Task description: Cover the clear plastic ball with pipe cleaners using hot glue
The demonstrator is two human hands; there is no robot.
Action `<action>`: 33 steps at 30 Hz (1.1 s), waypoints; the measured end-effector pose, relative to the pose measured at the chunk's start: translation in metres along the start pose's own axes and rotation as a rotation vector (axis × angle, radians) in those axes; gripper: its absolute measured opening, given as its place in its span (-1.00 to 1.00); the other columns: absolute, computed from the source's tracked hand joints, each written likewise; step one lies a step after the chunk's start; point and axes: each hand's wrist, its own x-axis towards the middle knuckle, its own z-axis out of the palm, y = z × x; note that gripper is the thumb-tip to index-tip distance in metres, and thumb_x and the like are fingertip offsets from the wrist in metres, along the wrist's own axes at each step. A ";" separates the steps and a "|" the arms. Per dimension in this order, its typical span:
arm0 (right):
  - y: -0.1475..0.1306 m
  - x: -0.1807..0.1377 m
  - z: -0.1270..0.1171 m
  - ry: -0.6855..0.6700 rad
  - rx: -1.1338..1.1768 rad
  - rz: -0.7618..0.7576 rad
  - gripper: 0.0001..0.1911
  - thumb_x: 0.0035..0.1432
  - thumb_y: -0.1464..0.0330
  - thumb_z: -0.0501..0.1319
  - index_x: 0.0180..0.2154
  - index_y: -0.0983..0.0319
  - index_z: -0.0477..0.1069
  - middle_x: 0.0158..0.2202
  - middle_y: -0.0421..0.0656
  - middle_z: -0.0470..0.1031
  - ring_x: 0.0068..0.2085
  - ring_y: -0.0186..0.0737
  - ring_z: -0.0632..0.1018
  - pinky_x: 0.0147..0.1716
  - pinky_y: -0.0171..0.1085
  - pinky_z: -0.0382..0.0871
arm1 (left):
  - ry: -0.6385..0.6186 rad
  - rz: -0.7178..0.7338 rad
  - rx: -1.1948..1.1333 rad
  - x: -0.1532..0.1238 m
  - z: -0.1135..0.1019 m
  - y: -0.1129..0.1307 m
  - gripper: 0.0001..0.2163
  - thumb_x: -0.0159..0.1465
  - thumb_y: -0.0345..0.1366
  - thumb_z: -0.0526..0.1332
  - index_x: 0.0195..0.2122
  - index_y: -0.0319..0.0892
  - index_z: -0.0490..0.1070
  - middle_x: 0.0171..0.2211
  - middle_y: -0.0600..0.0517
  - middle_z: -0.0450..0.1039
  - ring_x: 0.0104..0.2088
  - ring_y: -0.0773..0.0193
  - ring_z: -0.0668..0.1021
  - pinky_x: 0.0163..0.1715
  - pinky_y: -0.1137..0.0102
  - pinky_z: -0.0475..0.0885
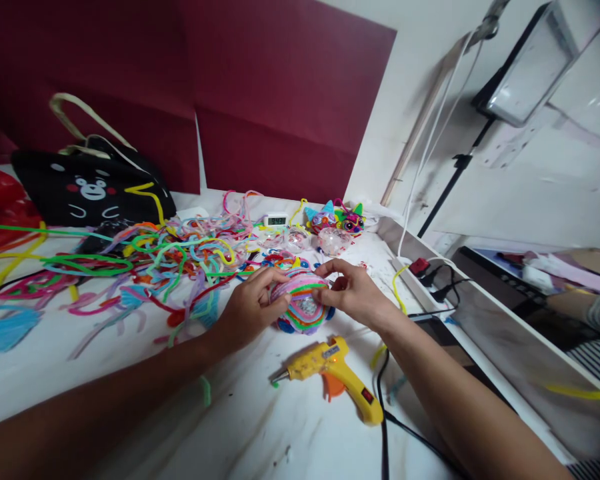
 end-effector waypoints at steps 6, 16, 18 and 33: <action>0.003 0.002 0.000 -0.015 0.031 0.006 -0.59 -0.14 0.26 0.35 -0.18 0.21 0.43 -0.55 -0.35 0.29 -0.52 -0.40 0.28 -0.56 -0.40 0.14 | -0.013 -0.019 -0.019 0.001 0.001 -0.002 -0.76 0.16 -0.25 0.20 -0.17 -0.23 0.43 -0.11 -0.05 0.45 -0.63 0.55 0.20 -0.65 0.53 0.07; -0.004 0.010 -0.007 -0.102 0.026 0.015 -0.62 -0.12 0.28 0.37 -0.21 0.21 0.39 -0.52 -0.32 0.36 -0.58 -0.43 0.33 -0.60 -0.41 0.19 | -0.169 -0.154 0.037 0.012 -0.013 0.007 -0.69 0.14 -0.16 0.20 -0.14 -0.22 0.38 -0.70 0.26 -0.01 -0.67 0.44 0.12 -0.65 0.54 -0.04; -0.006 0.012 -0.008 -0.118 0.013 0.006 -0.63 -0.12 0.31 0.37 -0.22 0.20 0.39 -0.52 -0.33 0.36 -0.60 -0.44 0.32 -0.61 -0.41 0.19 | -0.203 -0.148 0.055 0.017 -0.018 0.010 -0.70 0.14 -0.16 0.20 -0.16 -0.21 0.38 -0.67 0.25 0.02 -0.66 0.44 0.14 -0.65 0.54 -0.02; 0.002 0.022 -0.012 -0.135 0.009 -0.024 -0.61 -0.12 0.32 0.39 -0.20 0.20 0.37 -0.33 -0.27 0.41 -0.51 -0.43 0.37 -0.56 -0.40 0.25 | -0.310 -0.152 -0.014 0.028 -0.018 0.001 -0.68 0.23 -0.10 0.20 -0.08 -0.18 0.34 -0.68 0.27 0.03 -0.68 0.44 0.19 -0.68 0.56 0.19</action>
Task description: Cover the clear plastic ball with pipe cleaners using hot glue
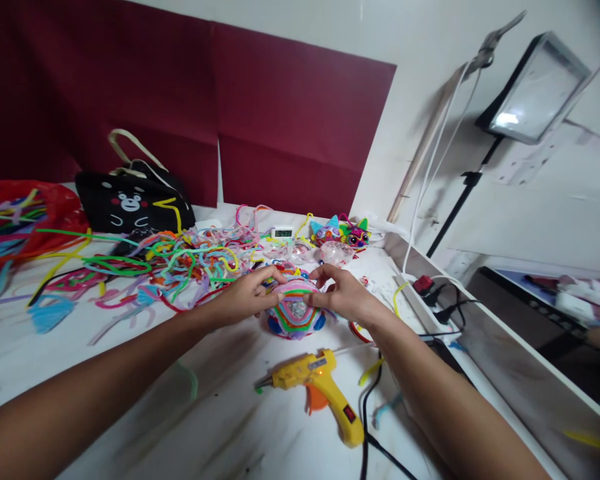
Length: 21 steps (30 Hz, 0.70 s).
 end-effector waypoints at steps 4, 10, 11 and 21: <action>0.001 0.001 0.000 -0.012 0.002 0.001 -0.58 -0.11 0.28 0.41 -0.19 0.20 0.37 -0.38 -0.28 0.40 -0.52 -0.41 0.39 -0.58 -0.39 0.23 | 0.007 -0.027 0.021 0.000 0.000 0.002 -0.65 0.19 -0.08 0.21 -0.09 -0.20 0.34 -0.70 0.28 0.03 -0.69 0.43 0.21 -0.67 0.55 0.23; -0.001 0.000 0.001 -0.006 -0.003 -0.011 -0.63 -0.10 0.30 0.40 -0.23 0.20 0.36 -0.39 -0.28 0.39 -0.52 -0.43 0.37 -0.58 -0.41 0.21 | 0.035 -0.054 0.010 -0.005 0.003 0.006 -0.64 0.16 -0.08 0.19 -0.11 -0.21 0.30 -0.72 0.28 0.08 -0.69 0.41 0.25 -0.66 0.55 0.19; -0.001 -0.001 0.001 -0.007 -0.004 -0.011 -0.63 -0.10 0.30 0.40 -0.22 0.20 0.36 -0.38 -0.28 0.40 -0.52 -0.43 0.37 -0.58 -0.41 0.22 | 0.042 -0.048 0.007 -0.005 0.004 0.006 -0.64 0.16 -0.08 0.18 -0.12 -0.20 0.30 -0.72 0.27 0.10 -0.69 0.40 0.26 -0.66 0.55 0.18; 0.003 0.001 0.001 -0.010 0.003 -0.014 -0.59 -0.09 0.28 0.40 -0.17 0.20 0.37 -0.32 -0.24 0.42 -0.51 -0.42 0.39 -0.58 -0.39 0.25 | 0.027 -0.054 -0.080 -0.006 0.005 0.001 -0.62 0.18 -0.07 0.19 -0.07 -0.19 0.30 -0.69 0.23 0.19 -0.66 0.35 0.35 -0.64 0.52 0.23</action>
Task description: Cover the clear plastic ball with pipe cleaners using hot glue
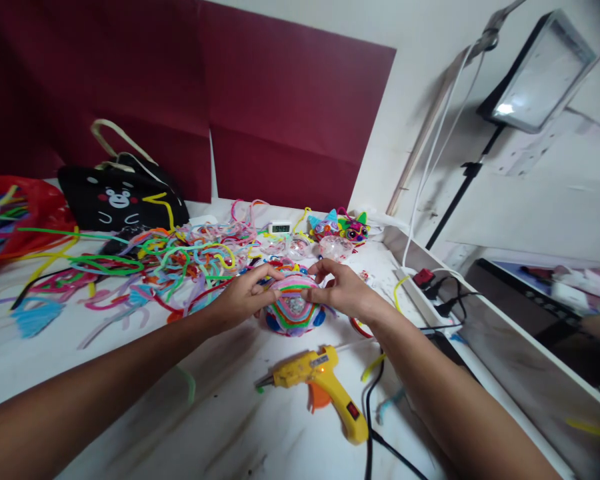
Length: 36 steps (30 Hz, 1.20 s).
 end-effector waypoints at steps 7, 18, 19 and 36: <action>-0.001 -0.001 -0.001 0.009 -0.003 -0.001 -0.59 -0.10 0.28 0.40 -0.19 0.20 0.37 -0.33 -0.25 0.41 -0.48 -0.40 0.41 -0.56 -0.38 0.27 | 0.030 -0.003 -0.053 -0.001 0.001 0.004 -0.64 0.22 -0.04 0.15 -0.09 -0.19 0.35 -0.52 0.15 0.37 -0.61 0.38 0.40 -0.61 0.50 0.31; -0.001 0.000 0.001 0.013 -0.004 -0.020 -0.62 -0.06 0.26 0.38 -0.18 0.20 0.38 -0.34 -0.24 0.42 -0.50 -0.39 0.42 -0.57 -0.39 0.26 | 0.112 0.289 0.315 0.012 0.001 0.011 -0.64 0.28 -0.09 0.17 0.02 -0.13 0.45 0.06 -0.06 0.45 0.08 0.10 0.44 0.12 0.28 0.31; 0.000 0.000 0.001 0.017 -0.005 -0.023 -0.62 -0.06 0.26 0.38 -0.19 0.20 0.38 -0.34 -0.24 0.42 -0.50 -0.39 0.42 -0.57 -0.39 0.26 | 0.076 0.308 0.310 0.014 0.002 0.012 -0.62 0.28 -0.08 0.18 0.05 -0.14 0.44 0.12 -0.07 0.41 0.15 0.09 0.40 0.20 0.25 0.25; -0.011 -0.010 -0.017 -0.094 0.055 0.006 -0.52 -0.07 0.25 0.40 -0.08 0.20 0.39 -0.13 -0.20 0.44 -0.38 -0.38 0.45 -0.38 -0.34 0.36 | -0.022 0.333 0.189 0.020 0.011 0.019 -0.70 0.23 -0.23 0.14 -0.05 -0.16 0.48 0.01 -0.04 0.47 0.12 0.10 0.43 0.17 0.27 0.30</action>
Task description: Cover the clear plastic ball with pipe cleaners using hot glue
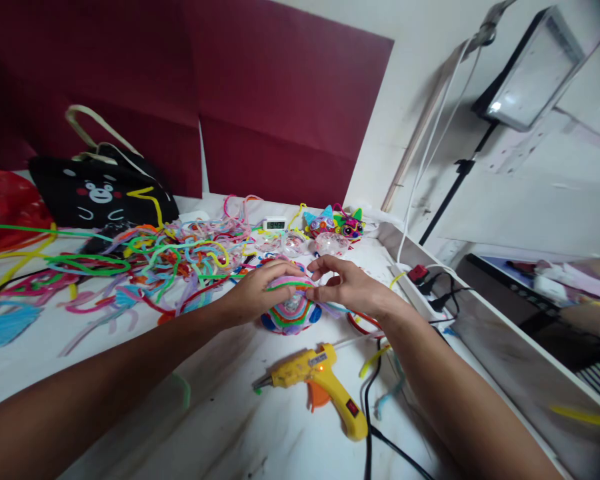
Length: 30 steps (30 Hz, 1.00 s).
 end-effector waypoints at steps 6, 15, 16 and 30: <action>0.004 0.003 0.005 0.032 -0.006 -0.021 -0.53 -0.09 0.23 0.41 -0.12 0.20 0.40 -0.16 -0.20 0.44 -0.42 -0.41 0.43 -0.42 -0.35 0.36 | 0.015 -0.021 0.003 -0.001 -0.001 0.003 -0.72 0.19 -0.26 0.15 -0.11 -0.18 0.49 -0.01 -0.04 0.48 0.08 0.10 0.46 0.14 0.27 0.31; 0.011 0.005 0.010 0.074 -0.062 -0.047 -0.58 -0.06 0.24 0.37 -0.13 0.18 0.39 -0.29 -0.23 0.46 -0.48 -0.38 0.44 -0.52 -0.36 0.31 | -0.005 -0.026 0.029 -0.002 -0.002 0.004 -0.70 0.19 -0.27 0.14 -0.07 -0.18 0.47 0.00 -0.05 0.47 0.08 0.10 0.45 0.16 0.24 0.29; 0.012 0.006 0.011 0.080 -0.063 -0.045 -0.59 -0.06 0.25 0.37 -0.14 0.18 0.39 -0.29 -0.23 0.46 -0.49 -0.38 0.44 -0.52 -0.36 0.31 | -0.001 -0.022 0.030 -0.002 -0.002 0.003 -0.70 0.19 -0.27 0.14 -0.07 -0.18 0.47 -0.01 -0.05 0.48 0.08 0.10 0.45 0.15 0.24 0.29; 0.006 0.007 0.016 0.108 -0.048 0.035 -0.63 -0.12 0.32 0.35 -0.19 0.20 0.40 -0.28 -0.26 0.43 -0.50 -0.42 0.42 -0.51 -0.36 0.31 | -0.039 -0.066 -0.103 0.000 -0.003 0.003 -0.66 0.19 -0.17 0.17 -0.06 -0.22 0.44 0.03 -0.11 0.44 0.12 0.04 0.43 0.17 0.21 0.28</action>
